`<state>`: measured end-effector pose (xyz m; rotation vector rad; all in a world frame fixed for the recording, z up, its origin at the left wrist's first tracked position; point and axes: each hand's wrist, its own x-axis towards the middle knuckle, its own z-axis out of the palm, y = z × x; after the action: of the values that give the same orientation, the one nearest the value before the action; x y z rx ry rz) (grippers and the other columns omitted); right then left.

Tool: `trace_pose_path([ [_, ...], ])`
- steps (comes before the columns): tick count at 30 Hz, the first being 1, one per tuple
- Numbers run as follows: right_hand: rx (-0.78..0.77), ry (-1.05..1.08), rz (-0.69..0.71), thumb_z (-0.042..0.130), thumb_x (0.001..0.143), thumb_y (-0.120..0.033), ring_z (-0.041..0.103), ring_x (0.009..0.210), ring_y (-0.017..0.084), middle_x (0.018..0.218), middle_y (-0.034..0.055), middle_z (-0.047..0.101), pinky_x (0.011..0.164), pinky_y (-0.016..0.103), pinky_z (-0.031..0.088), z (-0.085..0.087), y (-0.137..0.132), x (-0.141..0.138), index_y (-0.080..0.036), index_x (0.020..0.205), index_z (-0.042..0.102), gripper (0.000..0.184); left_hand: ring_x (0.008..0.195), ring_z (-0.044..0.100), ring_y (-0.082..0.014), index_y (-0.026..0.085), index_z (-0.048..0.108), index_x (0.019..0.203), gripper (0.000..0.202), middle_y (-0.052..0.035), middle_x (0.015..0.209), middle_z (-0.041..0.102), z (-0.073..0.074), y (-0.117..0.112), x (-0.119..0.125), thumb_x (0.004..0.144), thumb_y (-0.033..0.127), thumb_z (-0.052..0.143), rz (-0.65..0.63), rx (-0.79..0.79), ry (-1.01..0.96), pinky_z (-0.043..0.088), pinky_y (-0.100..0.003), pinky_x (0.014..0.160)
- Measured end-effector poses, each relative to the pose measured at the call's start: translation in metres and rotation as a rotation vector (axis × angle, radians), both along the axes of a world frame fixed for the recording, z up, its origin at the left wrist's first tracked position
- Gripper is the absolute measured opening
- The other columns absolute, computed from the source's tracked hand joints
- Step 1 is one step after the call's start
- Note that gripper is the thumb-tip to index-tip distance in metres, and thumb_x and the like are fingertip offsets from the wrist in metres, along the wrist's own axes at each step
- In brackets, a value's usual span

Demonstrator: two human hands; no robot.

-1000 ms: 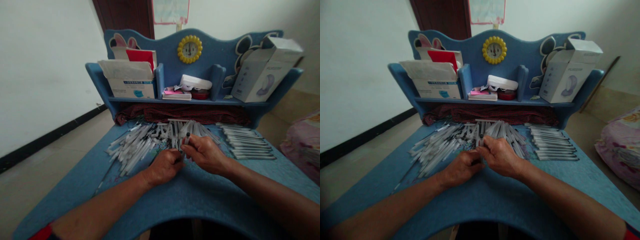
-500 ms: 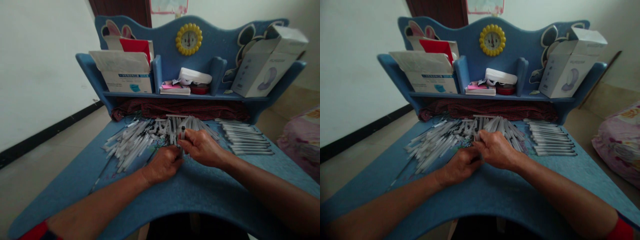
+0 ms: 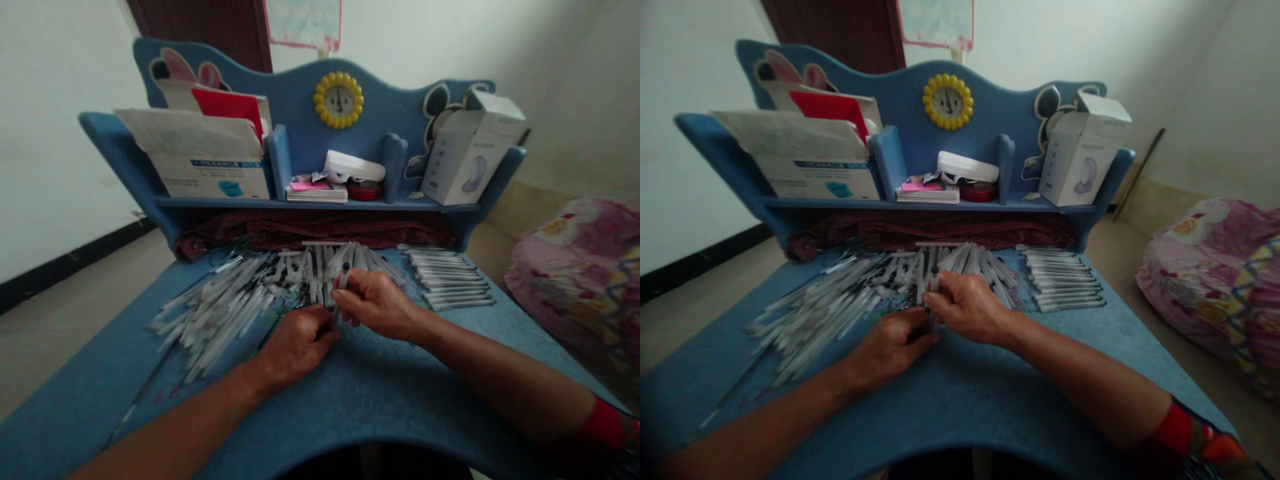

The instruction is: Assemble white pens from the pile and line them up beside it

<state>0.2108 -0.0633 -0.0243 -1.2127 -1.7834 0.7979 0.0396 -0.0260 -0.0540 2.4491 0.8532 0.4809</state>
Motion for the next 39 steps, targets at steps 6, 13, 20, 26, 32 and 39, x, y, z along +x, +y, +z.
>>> trace_pose_path([
  [6, -0.216, 0.264, 0.004, 0.051, 0.084, -0.026, 0.050, 0.037, 0.006, 0.052, -0.0058, 0.056, 0.037, 0.016, 0.038, 0.009, 0.007, 0.007, -0.017, 0.082, 0.051, 0.009, 0.063, 0.055, -0.0141, 0.018, 0.057, 0.070, 0.018, 0.0006, 0.065, 0.058, 0.006, 0.003, -0.001, 0.078, 0.032, 0.050, 0.122, -0.061, -0.029, 0.040, -0.026, 0.059],
  [13, -0.239, 0.251, 0.010, 0.050, 0.084, -0.027, 0.049, 0.037, 0.007, 0.052, -0.0049, 0.057, 0.037, 0.016, 0.036, 0.011, 0.009, 0.008, -0.016, 0.085, 0.050, 0.011, 0.063, 0.057, -0.0139, 0.019, 0.058, 0.070, 0.018, 0.0012, 0.065, 0.061, 0.010, 0.004, -0.002, 0.077, 0.035, 0.052, 0.134, -0.103, -0.022, 0.042, -0.024, 0.058],
  [20, 0.321, -0.497, -0.415, 0.055, 0.083, -0.032, 0.058, 0.064, 0.014, 0.072, 0.0008, 0.064, 0.058, 0.025, 0.040, 0.013, 0.006, 0.019, -0.017, 0.128, 0.040, 0.050, 0.063, 0.058, -0.0157, 0.019, 0.058, 0.067, 0.020, -0.0006, 0.065, 0.062, 0.012, 0.004, -0.003, 0.077, 0.033, 0.050, 0.149, 0.037, 0.021, 0.042, -0.026, 0.058],
  [26, 0.553, -1.111, 0.006, 0.038, 0.089, -0.013, 0.058, 0.064, 0.018, 0.075, 0.0054, 0.065, 0.052, 0.028, 0.036, 0.015, -0.013, 0.006, -0.016, 0.093, 0.057, 0.020, 0.061, 0.058, -0.0147, 0.019, 0.056, 0.065, 0.020, 0.0001, 0.064, 0.061, 0.005, 0.011, -0.006, 0.080, 0.032, 0.050, 0.123, 0.100, 0.017, 0.041, -0.024, 0.059],
  [32, 0.422, -1.198, -0.008, 0.038, 0.088, -0.011, 0.062, 0.066, 0.021, 0.078, 0.0081, 0.068, 0.053, 0.030, 0.040, 0.022, -0.014, 0.003, -0.017, 0.091, 0.059, 0.022, 0.058, 0.056, -0.0130, 0.019, 0.058, 0.063, 0.029, 0.0005, 0.062, 0.058, 0.008, 0.012, -0.006, 0.083, 0.038, 0.049, 0.046, 0.138, 0.005, 0.041, -0.023, 0.057],
  [39, -0.130, -1.311, -0.437, 0.044, 0.084, -0.014, 0.066, 0.091, 0.026, 0.095, 0.0151, 0.069, 0.072, 0.032, 0.048, 0.050, 0.012, 0.090, -0.018, 0.102, 0.065, 0.028, 0.063, 0.059, -0.0142, 0.020, 0.064, 0.072, 0.029, -0.0004, 0.069, 0.063, 0.023, 0.016, -0.016, 0.084, 0.042, 0.050, 0.120, 0.179, -0.101, 0.043, -0.024, 0.061],
])
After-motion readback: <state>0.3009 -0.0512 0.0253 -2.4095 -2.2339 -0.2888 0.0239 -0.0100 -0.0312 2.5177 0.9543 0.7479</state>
